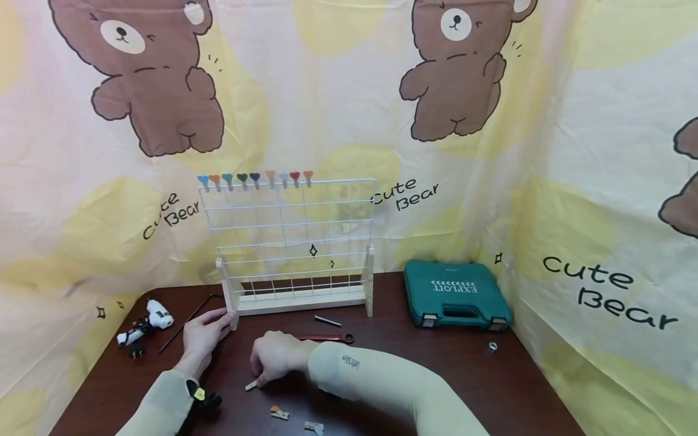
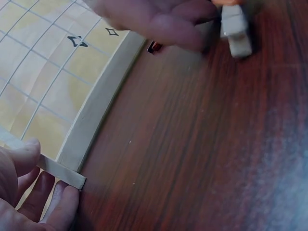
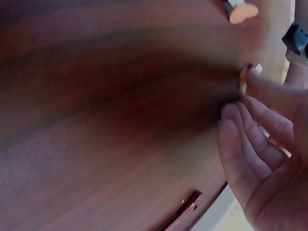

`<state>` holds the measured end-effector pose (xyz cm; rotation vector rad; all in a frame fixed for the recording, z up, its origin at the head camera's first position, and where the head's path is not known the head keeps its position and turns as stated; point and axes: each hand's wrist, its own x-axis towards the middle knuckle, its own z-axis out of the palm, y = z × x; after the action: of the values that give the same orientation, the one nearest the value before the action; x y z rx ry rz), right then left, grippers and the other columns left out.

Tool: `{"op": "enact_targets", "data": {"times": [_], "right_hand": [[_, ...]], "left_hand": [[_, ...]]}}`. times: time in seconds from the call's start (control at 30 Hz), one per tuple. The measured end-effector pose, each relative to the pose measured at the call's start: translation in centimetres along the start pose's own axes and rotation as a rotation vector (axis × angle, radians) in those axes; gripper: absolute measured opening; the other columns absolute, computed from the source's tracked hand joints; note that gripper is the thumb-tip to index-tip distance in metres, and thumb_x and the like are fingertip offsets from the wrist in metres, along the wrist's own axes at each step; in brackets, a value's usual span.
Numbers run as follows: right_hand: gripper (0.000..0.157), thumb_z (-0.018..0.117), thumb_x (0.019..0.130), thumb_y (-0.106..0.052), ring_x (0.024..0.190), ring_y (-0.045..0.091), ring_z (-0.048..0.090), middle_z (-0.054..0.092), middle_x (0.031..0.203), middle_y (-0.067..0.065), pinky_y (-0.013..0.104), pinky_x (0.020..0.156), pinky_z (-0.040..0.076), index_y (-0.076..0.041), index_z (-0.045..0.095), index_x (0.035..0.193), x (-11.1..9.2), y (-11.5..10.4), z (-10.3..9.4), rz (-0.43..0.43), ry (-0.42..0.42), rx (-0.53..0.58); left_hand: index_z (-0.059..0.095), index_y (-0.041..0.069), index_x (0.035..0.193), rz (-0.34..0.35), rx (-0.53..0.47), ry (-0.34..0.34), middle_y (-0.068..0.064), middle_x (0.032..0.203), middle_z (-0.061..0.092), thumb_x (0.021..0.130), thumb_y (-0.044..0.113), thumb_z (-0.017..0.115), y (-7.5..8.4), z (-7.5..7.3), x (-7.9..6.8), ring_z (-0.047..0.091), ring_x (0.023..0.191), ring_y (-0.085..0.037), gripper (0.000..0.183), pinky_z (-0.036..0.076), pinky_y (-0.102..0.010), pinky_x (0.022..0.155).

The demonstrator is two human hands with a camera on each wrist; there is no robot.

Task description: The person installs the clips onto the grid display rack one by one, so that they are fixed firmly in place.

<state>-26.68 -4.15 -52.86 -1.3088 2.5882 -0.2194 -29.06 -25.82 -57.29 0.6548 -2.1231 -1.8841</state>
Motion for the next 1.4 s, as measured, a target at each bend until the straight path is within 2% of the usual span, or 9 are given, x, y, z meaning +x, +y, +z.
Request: {"op": "enact_targets", "data": {"times": [0.13, 0.33, 0.47, 0.63, 0.83, 0.97, 1.07, 1.2, 1.4], "right_hand": [[0.018, 0.092, 0.083, -0.033, 0.066, -0.006, 0.053, 0.059, 0.064, -0.029, 0.013, 0.056, 0.044, -0.036, 0.078, 0.072, 0.0, -0.1, 0.5, -0.046, 0.019, -0.011], [0.015, 0.092, 0.081, -0.022, 0.063, -0.015, 0.055, 0.064, 0.066, -0.028, 0.006, 0.060, 0.047, -0.029, 0.079, 0.077, -1.2, 1.0, -1.2, -0.114, 0.063, 0.137], [0.013, 0.089, 0.082, -0.013, 0.064, -0.015, 0.060, 0.070, 0.071, -0.022, 0.007, 0.063, 0.052, -0.021, 0.080, 0.083, -2.8, 2.2, -5.6, -0.180, 0.112, 0.202], [0.006, 0.083, 0.089, -0.008, 0.070, -0.004, 0.065, 0.075, 0.078, -0.009, 0.015, 0.066, 0.056, -0.012, 0.080, 0.091, -4.9, 4.5, -14.0, -0.199, 0.200, 0.261], [0.008, 0.077, 0.097, -0.006, 0.083, 0.010, 0.071, 0.078, 0.093, 0.000, 0.026, 0.078, 0.061, -0.005, 0.078, 0.104, -8.3, 7.0, -24.2, -0.085, 0.363, 0.323], [0.012, 0.075, 0.098, -0.005, 0.089, 0.019, 0.073, 0.078, 0.100, 0.006, 0.030, 0.081, 0.061, -0.004, 0.075, 0.111, -10.2, 8.0, -29.3, 0.026, 0.519, 0.320], [0.012, 0.071, 0.100, -0.002, 0.087, 0.023, 0.072, 0.077, 0.099, 0.010, 0.028, 0.075, 0.056, -0.002, 0.075, 0.111, -10.6, 8.7, -31.8, 0.086, 0.652, 0.286], [0.013, 0.069, 0.099, 0.001, 0.086, 0.024, 0.073, 0.078, 0.096, 0.011, 0.027, 0.072, 0.053, 0.000, 0.079, 0.108, -10.3, 10.0, -33.4, 0.111, 0.814, 0.195], [0.014, 0.069, 0.099, -0.002, 0.086, 0.020, 0.070, 0.078, 0.099, 0.009, 0.032, 0.078, 0.056, -0.003, 0.082, 0.105, -9.7, 10.8, -34.2, 0.125, 0.838, 0.087]], "left_hand": [[0.077, 0.001, 0.124, 0.011, -0.015, 0.004, -0.023, 0.123, 0.072, 0.091, 0.027, 0.088, -0.1, 0.1, -0.1, 0.073, 0.091, -0.013, 0.044, 0.063, -0.024, 0.074], [0.076, 0.000, 0.125, 0.006, -0.015, -0.001, -0.022, 0.123, 0.072, 0.090, 0.028, 0.088, 0.1, 0.1, -0.3, 0.075, 0.091, -0.014, 0.046, 0.064, -0.026, 0.076], [0.076, 0.001, 0.126, -0.001, 0.002, -0.011, -0.023, 0.126, 0.071, 0.090, 0.030, 0.088, 0.2, -0.2, -0.2, 0.075, 0.095, -0.017, 0.048, 0.064, -0.027, 0.078], [0.076, 0.001, 0.126, -0.015, -0.013, -0.012, -0.022, 0.127, 0.070, 0.090, 0.028, 0.089, 0.3, -0.4, -0.1, 0.074, 0.093, -0.016, 0.047, 0.064, -0.026, 0.077], [0.076, 0.001, 0.126, -0.007, -0.005, -0.013, -0.022, 0.128, 0.070, 0.089, 0.029, 0.089, 0.2, -0.3, -0.1, 0.073, 0.091, -0.012, 0.047, 0.063, -0.025, 0.077], [0.076, 0.001, 0.125, -0.010, -0.008, -0.010, -0.021, 0.127, 0.070, 0.090, 0.029, 0.089, 0.2, -0.3, -0.1, 0.073, 0.090, -0.011, 0.046, 0.063, -0.025, 0.076], [0.076, 0.000, 0.125, -0.007, -0.026, -0.003, -0.021, 0.126, 0.070, 0.090, 0.026, 0.089, 0.2, -0.4, -0.1, 0.072, 0.089, -0.011, 0.046, 0.063, -0.024, 0.075], [0.075, 0.000, 0.127, -0.006, -0.018, -0.009, -0.022, 0.128, 0.069, 0.090, 0.027, 0.088, 0.1, -0.3, 0.0, 0.072, 0.090, -0.011, 0.047, 0.064, -0.026, 0.078], [0.076, 0.003, 0.128, -0.011, 0.018, -0.012, -0.022, 0.130, 0.069, 0.091, 0.031, 0.087, 0.0, -0.1, 0.0, 0.072, 0.095, -0.014, 0.048, 0.064, -0.026, 0.078]]}}
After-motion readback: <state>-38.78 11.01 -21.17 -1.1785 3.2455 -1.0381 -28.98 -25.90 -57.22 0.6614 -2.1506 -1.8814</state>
